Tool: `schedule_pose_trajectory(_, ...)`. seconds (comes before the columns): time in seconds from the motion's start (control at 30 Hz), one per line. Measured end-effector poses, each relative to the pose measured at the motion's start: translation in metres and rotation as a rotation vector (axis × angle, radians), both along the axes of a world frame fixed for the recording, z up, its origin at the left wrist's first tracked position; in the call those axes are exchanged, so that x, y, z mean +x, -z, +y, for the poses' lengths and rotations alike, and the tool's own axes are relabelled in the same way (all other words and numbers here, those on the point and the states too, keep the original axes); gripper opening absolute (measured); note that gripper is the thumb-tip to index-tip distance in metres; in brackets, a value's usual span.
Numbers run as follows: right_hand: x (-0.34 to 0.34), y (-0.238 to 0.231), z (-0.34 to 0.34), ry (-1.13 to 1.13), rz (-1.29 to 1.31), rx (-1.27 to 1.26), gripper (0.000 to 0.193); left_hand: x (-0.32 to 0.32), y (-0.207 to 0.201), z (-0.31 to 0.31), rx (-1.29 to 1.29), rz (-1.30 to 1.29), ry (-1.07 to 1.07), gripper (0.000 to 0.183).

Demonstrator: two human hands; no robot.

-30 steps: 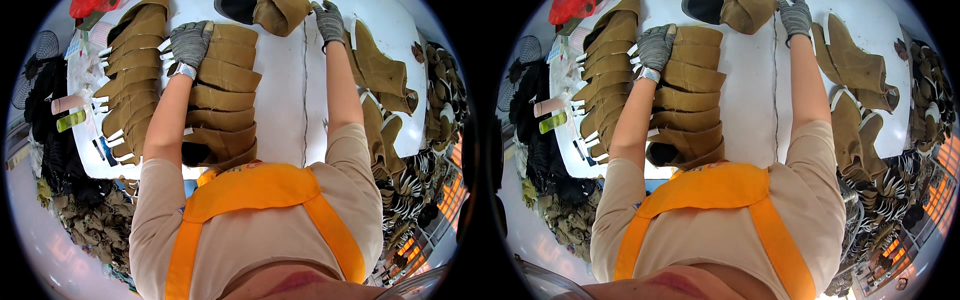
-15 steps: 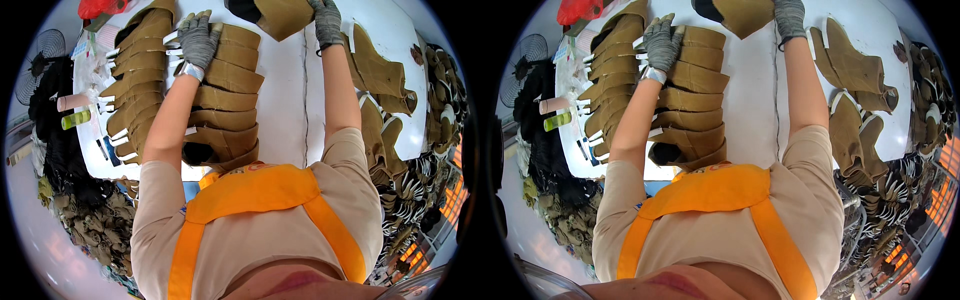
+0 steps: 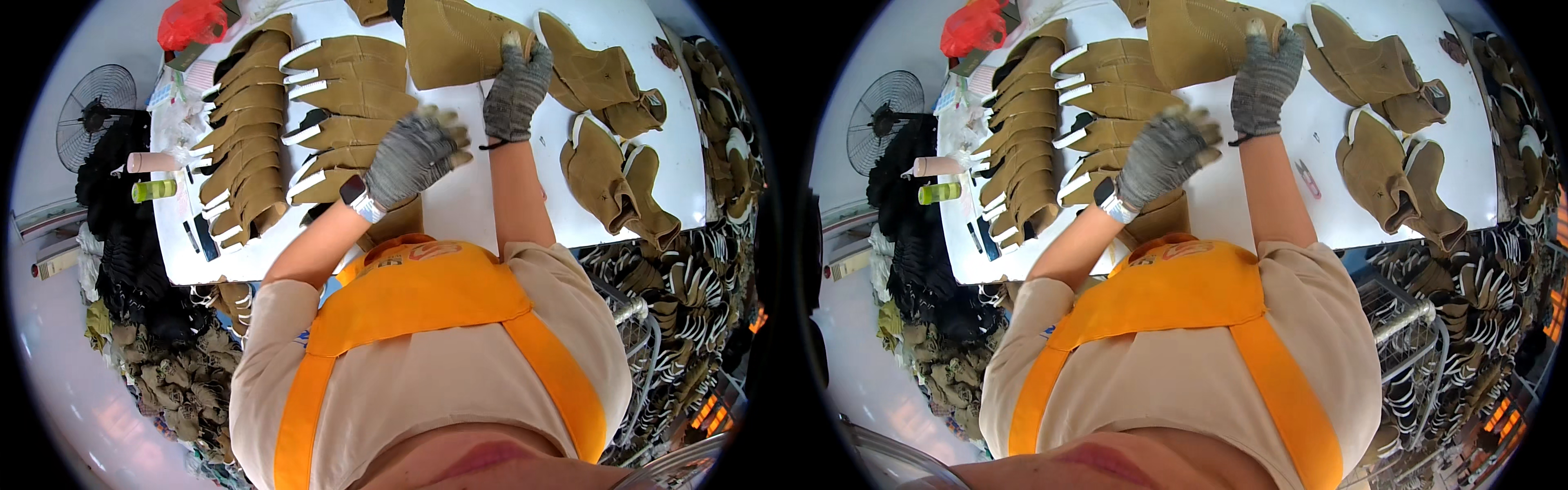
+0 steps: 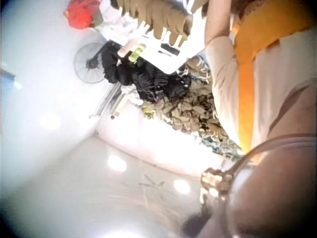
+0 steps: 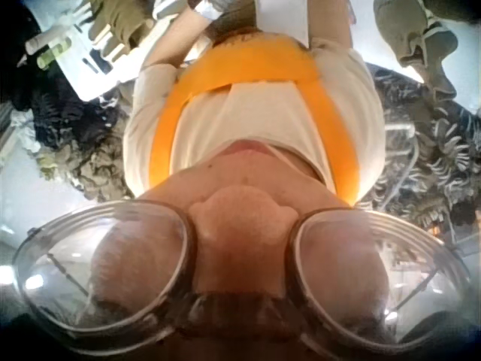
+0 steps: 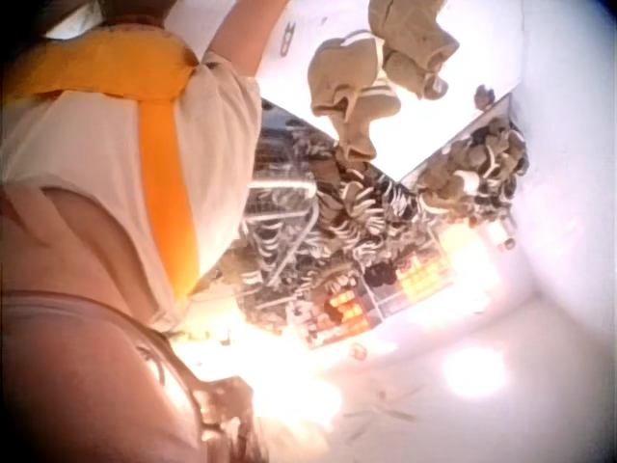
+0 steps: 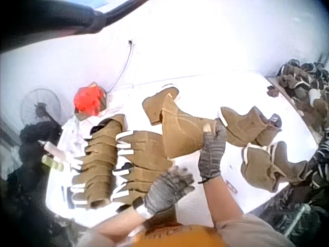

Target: The person organizes stacks of brown boot upper components on a white table, picking up individual pieces to align them before gathering the stacks and placing them into a nearby storage bin.

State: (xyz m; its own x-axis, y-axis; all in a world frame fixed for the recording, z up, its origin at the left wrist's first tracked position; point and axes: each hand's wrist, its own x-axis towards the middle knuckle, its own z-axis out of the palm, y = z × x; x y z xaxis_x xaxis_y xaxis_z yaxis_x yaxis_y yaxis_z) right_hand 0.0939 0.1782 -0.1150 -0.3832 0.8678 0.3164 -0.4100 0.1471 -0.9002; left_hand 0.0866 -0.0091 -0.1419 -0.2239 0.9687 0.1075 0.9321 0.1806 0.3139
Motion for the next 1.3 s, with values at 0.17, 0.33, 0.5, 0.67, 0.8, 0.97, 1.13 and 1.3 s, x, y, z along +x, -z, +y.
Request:
schedule_pose_trajectory(0.17, 0.040, -0.019, -0.024, -0.116, 0.148, -0.050, 0.032, 0.007, -0.045, 0.011, 0.789, -0.056, -0.531, 0.069)
schedule_pose_trajectory(0.33, 0.063, -0.014, -0.041, -0.194, 0.195, 0.497, 0.033, -0.024, -0.064, -0.034, 0.954, -1.890, 0.068, 0.078)
schedule_pose_trajectory(0.5, 0.091, -0.023, -0.042, -0.218, 0.142, 0.861, 0.041, 0.000, -0.082, -0.051, 1.054, -1.720, -0.340, 0.070)
schedule_pose_trajectory(0.67, 0.100, -0.012, -0.041, -0.476, 0.110, 0.318, 0.098, 0.018, -0.075, -0.060, 1.088, -1.553, -0.364, 0.069)
schedule_pose_trajectory(0.8, 0.097, 0.038, -0.053, -0.766, 0.161, -0.113, 0.074, 0.027, -0.060, -0.051, 1.037, -1.461, -0.250, 0.071)
schedule_pose_trajectory(0.97, 0.104, -0.001, -0.059, -0.790, 0.125, -0.245, 0.060, 0.023, -0.039, -0.057, 0.832, -1.172, -0.293, 0.065)
schedule_pose_trajectory(1.13, 0.106, 0.004, -0.065, -0.541, 0.018, 0.038, 0.060, 0.014, -0.011, -0.048, 1.066, -1.816, -0.512, 0.064)
schedule_pose_trajectory(1.3, 0.103, 0.000, -0.059, -0.069, -0.104, 1.146, 0.064, 0.051, -0.027, -0.046, 0.963, -2.011, -0.484, 0.081)
